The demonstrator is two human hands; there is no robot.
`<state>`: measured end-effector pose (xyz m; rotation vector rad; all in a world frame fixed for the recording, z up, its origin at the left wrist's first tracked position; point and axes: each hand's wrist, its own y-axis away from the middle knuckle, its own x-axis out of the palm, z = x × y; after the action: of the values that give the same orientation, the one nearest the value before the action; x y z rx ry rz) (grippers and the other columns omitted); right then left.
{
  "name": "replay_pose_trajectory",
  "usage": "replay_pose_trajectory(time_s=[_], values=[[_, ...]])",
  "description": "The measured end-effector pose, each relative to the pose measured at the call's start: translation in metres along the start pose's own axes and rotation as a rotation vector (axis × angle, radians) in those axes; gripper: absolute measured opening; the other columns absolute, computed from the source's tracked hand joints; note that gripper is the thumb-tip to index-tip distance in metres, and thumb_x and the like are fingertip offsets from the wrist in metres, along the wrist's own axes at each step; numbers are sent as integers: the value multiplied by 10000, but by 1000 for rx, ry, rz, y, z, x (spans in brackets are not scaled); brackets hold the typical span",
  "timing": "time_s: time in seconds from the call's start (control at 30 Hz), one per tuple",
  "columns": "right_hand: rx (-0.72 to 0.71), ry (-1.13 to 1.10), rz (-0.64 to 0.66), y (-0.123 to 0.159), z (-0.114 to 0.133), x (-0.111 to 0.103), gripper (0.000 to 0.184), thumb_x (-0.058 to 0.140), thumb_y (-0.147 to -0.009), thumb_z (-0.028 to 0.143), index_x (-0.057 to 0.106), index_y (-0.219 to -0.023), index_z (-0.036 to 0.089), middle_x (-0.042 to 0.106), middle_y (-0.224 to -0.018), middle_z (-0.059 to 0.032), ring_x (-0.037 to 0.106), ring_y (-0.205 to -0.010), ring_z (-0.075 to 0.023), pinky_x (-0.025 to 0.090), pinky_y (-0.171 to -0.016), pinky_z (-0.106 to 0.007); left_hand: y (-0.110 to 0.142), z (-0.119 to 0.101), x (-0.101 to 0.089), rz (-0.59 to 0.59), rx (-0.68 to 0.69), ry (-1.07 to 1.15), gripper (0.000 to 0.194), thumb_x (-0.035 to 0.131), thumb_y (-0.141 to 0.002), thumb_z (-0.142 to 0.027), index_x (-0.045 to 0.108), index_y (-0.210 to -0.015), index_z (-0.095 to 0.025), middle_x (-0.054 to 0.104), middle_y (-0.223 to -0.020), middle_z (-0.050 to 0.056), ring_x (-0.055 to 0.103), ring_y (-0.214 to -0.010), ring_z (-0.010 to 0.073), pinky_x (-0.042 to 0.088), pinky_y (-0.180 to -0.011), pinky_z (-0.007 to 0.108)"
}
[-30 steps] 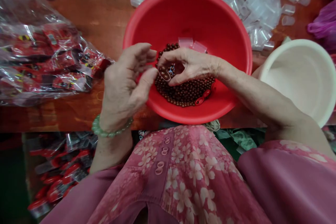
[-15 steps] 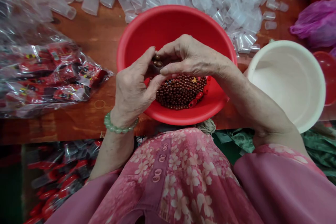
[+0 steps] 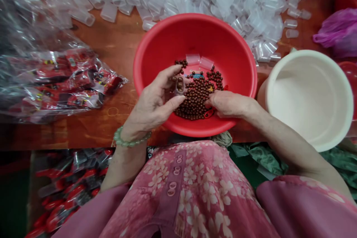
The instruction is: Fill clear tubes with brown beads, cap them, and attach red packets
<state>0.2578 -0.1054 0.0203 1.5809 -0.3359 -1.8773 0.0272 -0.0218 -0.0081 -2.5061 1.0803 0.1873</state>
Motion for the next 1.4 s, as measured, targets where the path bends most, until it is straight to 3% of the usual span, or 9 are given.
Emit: replay_pose_trajectory(time_s=[0.2, 0.33, 0.43, 0.6, 0.7, 0.83, 1.07, 1.23, 1.4], values=[[60, 81, 104, -8, 12, 2, 246, 487, -914, 77, 722, -951, 141, 722, -1092, -156, 675, -1023, -261, 500, -867, -330, 2, 3, -2, 12, 14, -34, 693, 737, -904, -400, 436, -1522, -315, 707, -1318, 109, 706, -1204, 282, 606, -1041, 428], [26, 24, 48, -6, 6, 3, 187, 524, -875, 63, 672, -942, 154, 718, -1058, -138, 659, -1009, -247, 480, -870, -318, 2, -3, -6, -19, 41, -126, 748, 785, -869, -400, 437, -1522, -293, 748, -1203, 90, 752, -1040, 244, 628, -940, 367], [16, -162, -87, 1, -4, 3, 111, 504, -970, 233, 597, -920, 197, 694, -937, -83, 634, -828, -202, 461, -770, -306, 1, -8, -10, -68, 68, -190, 586, 788, -867, -362, 567, -1395, -238, 755, -1192, 81, 748, -1030, 218, 611, -937, 321], [-12, -561, -344, 12, -12, 1, 264, 466, -1008, 452, 579, -957, 219, 636, -830, -28, 573, -726, -178, 447, -695, -304, 0, -12, -15, -56, 19, -207, 498, 833, -827, -302, 658, -1273, -166, 770, -1150, 79, 736, -972, 190, 583, -907, 288], [1, -764, -436, 15, -8, 3, 313, 517, -1002, 495, 632, -1058, 210, 652, -883, -38, 588, -773, -173, 483, -725, -307, 2, -14, -17, -25, -44, -200, 500, 840, -815, -280, 670, -1269, -157, 773, -1111, 72, 724, -936, 178, 564, -885, 277], [-10, -1172, -490, 16, -3, 5, 449, 588, -985, 559, 565, -1278, 220, 685, -914, -32, 629, -714, -141, 540, -696, -296, 2, -15, -14, 15, -141, -78, 463, 817, -832, -284, 662, -1254, -173, 751, -1044, 45, 687, -879, 154, 536, -830, 263], [-15, -1497, -659, 18, -2, 4, 408, 777, -887, 474, 641, -1177, 221, 748, -935, -25, 672, -674, -109, 547, -614, -233, -6, -12, -7, -112, -206, 301, 357, 811, -808, -240, 615, -1104, -200, 672, -952, 9, 634, -860, 128, 501, -791, 235], [-71, -1536, -712, 11, 16, -2, 300, 759, -914, 396, 684, -1158, 239, 754, -924, -8, 668, -658, -90, 536, -600, -203, -7, -10, -4, -121, -197, 392, 354, 802, -810, -228, 593, -1094, -196, 679, -962, 14, 643, -880, 128, 501, -827, 246], [-121, -1214, -791, 3, 25, -8, 228, 698, -958, 354, 738, -1154, 245, 711, -808, 18, 619, -640, -80, 517, -610, -192, -3, -8, -3, -127, -210, 400, 342, 779, -851, -278, 615, -1140, -194, 685, -998, 29, 650, -915, 141, 506, -859, 268]])
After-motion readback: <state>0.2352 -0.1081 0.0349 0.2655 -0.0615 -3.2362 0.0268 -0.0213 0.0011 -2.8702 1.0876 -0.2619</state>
